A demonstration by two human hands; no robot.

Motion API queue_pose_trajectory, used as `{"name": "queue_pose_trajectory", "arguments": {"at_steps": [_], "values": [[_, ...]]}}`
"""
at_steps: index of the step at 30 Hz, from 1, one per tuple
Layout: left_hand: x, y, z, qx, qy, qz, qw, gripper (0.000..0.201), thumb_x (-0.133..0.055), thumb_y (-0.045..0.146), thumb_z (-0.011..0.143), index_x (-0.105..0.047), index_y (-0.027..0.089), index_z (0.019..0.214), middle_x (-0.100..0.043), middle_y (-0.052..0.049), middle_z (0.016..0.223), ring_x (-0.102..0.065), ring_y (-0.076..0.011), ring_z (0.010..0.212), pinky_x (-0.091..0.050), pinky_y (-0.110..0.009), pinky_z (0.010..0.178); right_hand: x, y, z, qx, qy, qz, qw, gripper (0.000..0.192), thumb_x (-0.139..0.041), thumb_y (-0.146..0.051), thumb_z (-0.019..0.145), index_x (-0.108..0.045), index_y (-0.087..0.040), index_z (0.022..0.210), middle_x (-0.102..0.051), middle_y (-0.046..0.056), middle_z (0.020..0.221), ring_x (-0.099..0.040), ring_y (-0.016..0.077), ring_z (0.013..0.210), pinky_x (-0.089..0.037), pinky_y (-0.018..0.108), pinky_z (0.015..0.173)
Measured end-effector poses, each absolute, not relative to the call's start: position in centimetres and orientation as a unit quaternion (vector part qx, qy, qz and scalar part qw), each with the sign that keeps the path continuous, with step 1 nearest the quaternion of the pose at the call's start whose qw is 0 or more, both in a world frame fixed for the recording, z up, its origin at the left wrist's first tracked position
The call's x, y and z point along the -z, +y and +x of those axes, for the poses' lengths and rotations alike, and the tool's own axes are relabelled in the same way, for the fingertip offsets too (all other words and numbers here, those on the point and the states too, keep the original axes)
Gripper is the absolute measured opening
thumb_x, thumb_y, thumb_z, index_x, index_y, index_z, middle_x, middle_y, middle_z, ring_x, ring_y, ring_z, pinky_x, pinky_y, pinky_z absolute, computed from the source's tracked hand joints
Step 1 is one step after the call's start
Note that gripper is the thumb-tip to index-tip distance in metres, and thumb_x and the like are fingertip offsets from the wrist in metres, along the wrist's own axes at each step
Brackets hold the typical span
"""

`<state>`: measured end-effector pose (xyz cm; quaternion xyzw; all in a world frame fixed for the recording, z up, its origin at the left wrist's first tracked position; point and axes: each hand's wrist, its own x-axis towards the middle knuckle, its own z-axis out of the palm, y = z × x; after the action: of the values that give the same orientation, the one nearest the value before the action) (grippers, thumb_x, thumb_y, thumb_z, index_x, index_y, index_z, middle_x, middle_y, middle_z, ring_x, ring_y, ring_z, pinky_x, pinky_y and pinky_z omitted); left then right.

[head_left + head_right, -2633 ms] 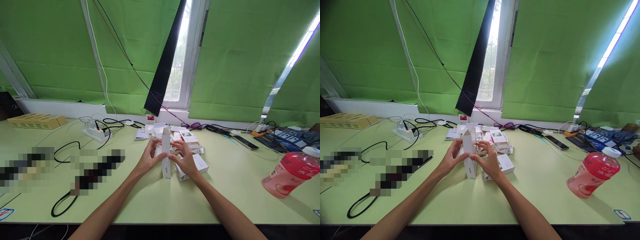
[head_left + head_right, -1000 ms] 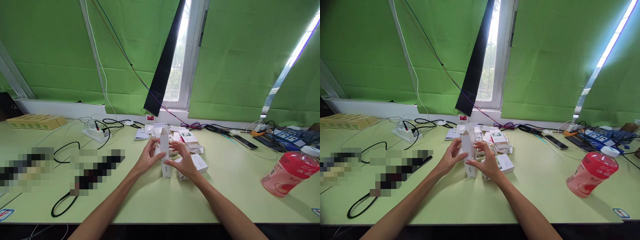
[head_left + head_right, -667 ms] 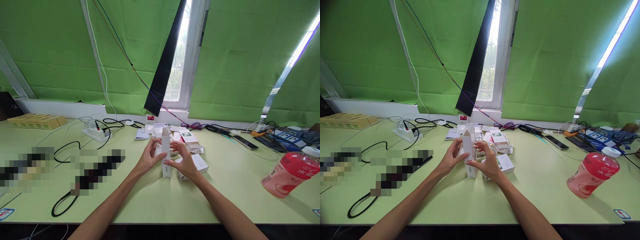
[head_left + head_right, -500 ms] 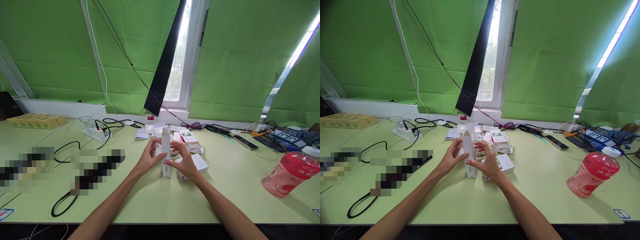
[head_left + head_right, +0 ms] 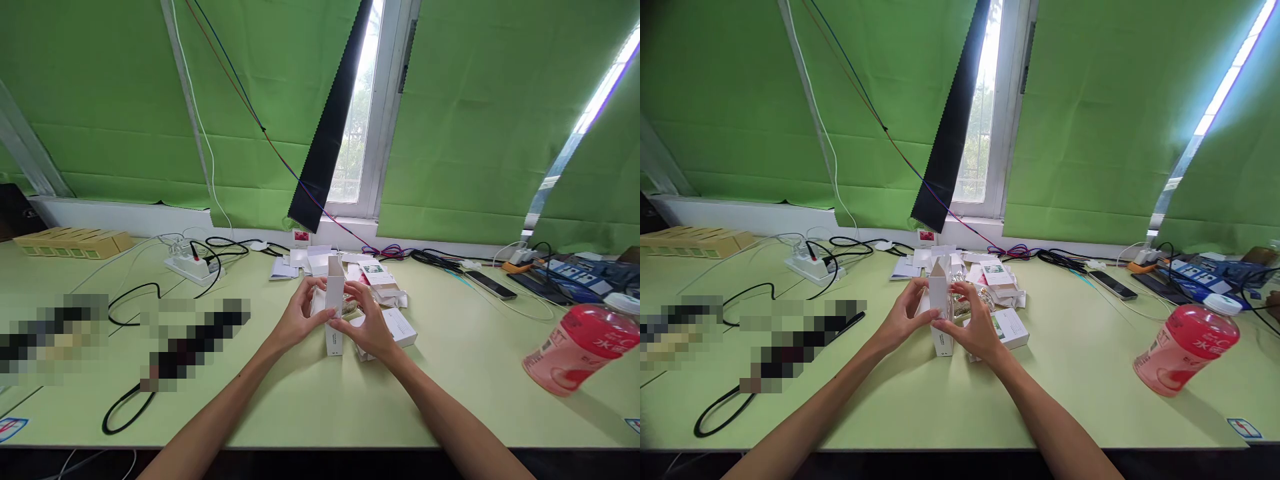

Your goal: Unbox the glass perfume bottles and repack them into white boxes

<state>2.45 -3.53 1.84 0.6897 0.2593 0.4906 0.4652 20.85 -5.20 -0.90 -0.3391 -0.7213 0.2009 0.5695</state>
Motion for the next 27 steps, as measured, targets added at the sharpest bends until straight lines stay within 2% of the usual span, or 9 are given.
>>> {"name": "queue_pose_trajectory", "arguments": {"at_steps": [9, 15, 21, 27], "values": [[-1.31, -3.52, 2.6, -0.483, 0.265, 0.705, 0.447, 0.042, -0.078, 0.038, 0.079, -0.049, 0.026, 0.107, -0.06, -0.005, 0.118, -0.06, -0.0225, 0.108, -0.047, -0.031, 0.085, 1.62, -5.07, 20.91, -0.188, -0.711, -0.34, 0.586, 0.069, -0.07, -0.044, 0.09, -0.034, -0.032, 0.147, -0.053, 0.011, 0.145, -0.054, 0.0295, 0.131, -0.051, 0.047, 0.101], [-0.91, -3.34, 2.54, -0.474, 0.271, 0.728, 0.415, 0.04, -0.077, 0.038, 0.081, -0.048, 0.026, 0.108, -0.056, -0.008, 0.13, -0.058, -0.0241, 0.113, -0.047, -0.031, 0.086, 1.73, -5.02, 20.89, -0.186, -0.71, -0.338, 0.589, 0.062, -0.058, -0.048, 0.097, -0.031, -0.032, 0.15, -0.048, 0.011, 0.151, -0.053, 0.0292, 0.131, -0.049, 0.048, 0.102], [-1.09, -3.67, 2.57, -0.462, 0.266, 0.741, 0.408, 0.041, -0.076, 0.038, 0.081, -0.048, 0.027, 0.108, -0.053, -0.007, 0.135, -0.057, -0.0232, 0.118, -0.048, -0.031, 0.091, 1.61, -5.15, 20.78, -0.19, -0.704, -0.343, 0.592, 0.061, -0.051, -0.05, 0.099, -0.029, -0.029, 0.152, -0.051, 0.013, 0.147, -0.054, 0.0298, 0.13, -0.047, 0.05, 0.102], [-1.33, -4.01, 2.67, -0.453, 0.263, 0.753, 0.399, 0.04, -0.076, 0.037, 0.082, -0.047, 0.027, 0.108, -0.053, -0.007, 0.134, -0.054, -0.023, 0.123, -0.048, -0.032, 0.095, 1.55, -5.25, 20.85, -0.187, -0.702, -0.333, 0.602, 0.064, -0.053, -0.051, 0.098, -0.029, -0.028, 0.153, -0.053, 0.014, 0.146, -0.056, 0.0309, 0.127, -0.05, 0.05, 0.1]]}}
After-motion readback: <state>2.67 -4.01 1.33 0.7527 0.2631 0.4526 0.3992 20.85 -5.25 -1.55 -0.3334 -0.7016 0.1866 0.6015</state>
